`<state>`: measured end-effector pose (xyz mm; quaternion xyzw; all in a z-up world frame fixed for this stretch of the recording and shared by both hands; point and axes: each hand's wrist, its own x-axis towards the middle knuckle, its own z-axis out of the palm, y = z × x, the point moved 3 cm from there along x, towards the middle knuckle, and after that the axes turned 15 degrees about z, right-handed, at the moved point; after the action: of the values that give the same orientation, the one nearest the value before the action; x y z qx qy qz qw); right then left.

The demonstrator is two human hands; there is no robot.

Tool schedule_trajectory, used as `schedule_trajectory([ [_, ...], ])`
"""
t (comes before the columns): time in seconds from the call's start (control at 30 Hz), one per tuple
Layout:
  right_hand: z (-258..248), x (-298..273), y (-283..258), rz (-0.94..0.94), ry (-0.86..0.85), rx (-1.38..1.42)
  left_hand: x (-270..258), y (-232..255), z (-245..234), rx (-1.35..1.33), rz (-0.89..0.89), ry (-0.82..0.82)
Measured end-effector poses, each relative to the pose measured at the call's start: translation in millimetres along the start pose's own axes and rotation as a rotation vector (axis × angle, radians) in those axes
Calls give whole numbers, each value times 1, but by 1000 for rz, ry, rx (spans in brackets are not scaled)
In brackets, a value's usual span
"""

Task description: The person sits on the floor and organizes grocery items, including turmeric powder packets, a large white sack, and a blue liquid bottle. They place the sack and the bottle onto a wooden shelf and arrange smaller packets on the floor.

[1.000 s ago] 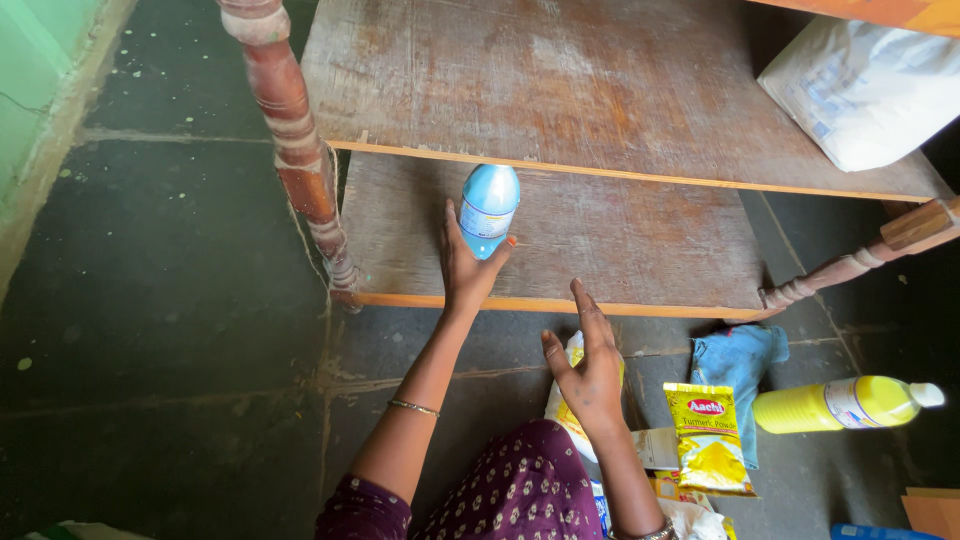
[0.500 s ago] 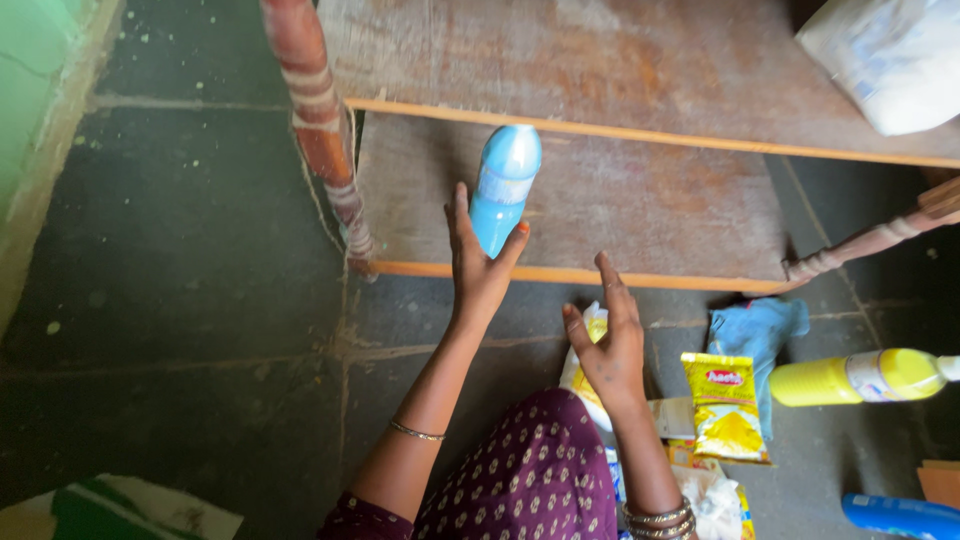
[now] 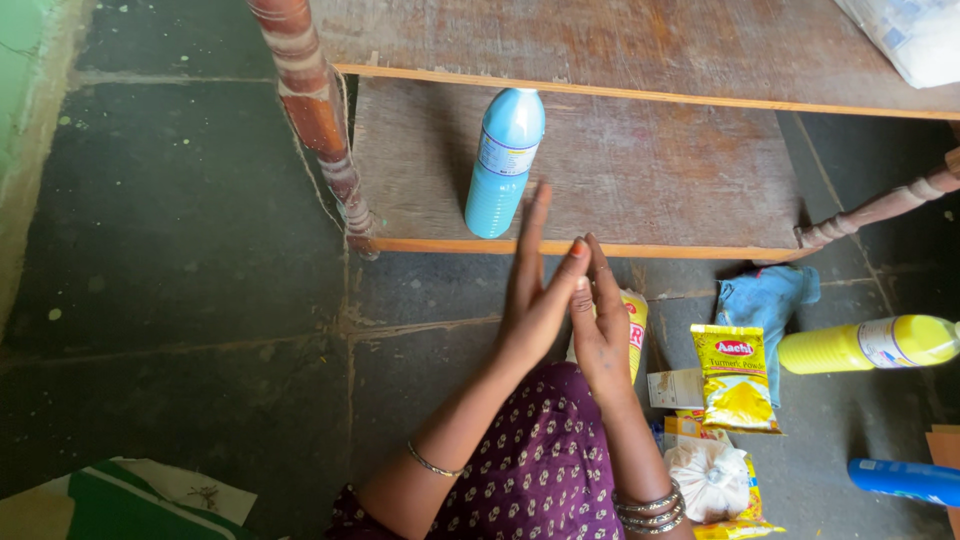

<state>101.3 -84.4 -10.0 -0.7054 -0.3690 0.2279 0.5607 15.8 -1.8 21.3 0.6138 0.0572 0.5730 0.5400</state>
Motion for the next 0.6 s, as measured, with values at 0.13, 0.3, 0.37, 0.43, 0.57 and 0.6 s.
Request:
schedule_trajectory([
  [0.13, 5, -2, 19, 126, -56, 202, -16, 3, 26, -57, -8, -43],
  [0.3, 1, -4, 2, 257, -86, 574, -49, -10, 44, 53, 35, -190],
  [0.37, -8, -12, -18, 229, -103, 588, -62, -25, 49, 121, 62, -261],
  [0.43, -16, -20, -38, 145, -122, 552, -68, -59, 55, 130, -215, -284],
  [0.57, -15, -32, -50, -40, -137, 383, -87, -99, 60, -98, -481, -201],
  [0.6, -14, -34, -45, -63, -133, 340, -89, -99, 64, -250, -476, -138],
])
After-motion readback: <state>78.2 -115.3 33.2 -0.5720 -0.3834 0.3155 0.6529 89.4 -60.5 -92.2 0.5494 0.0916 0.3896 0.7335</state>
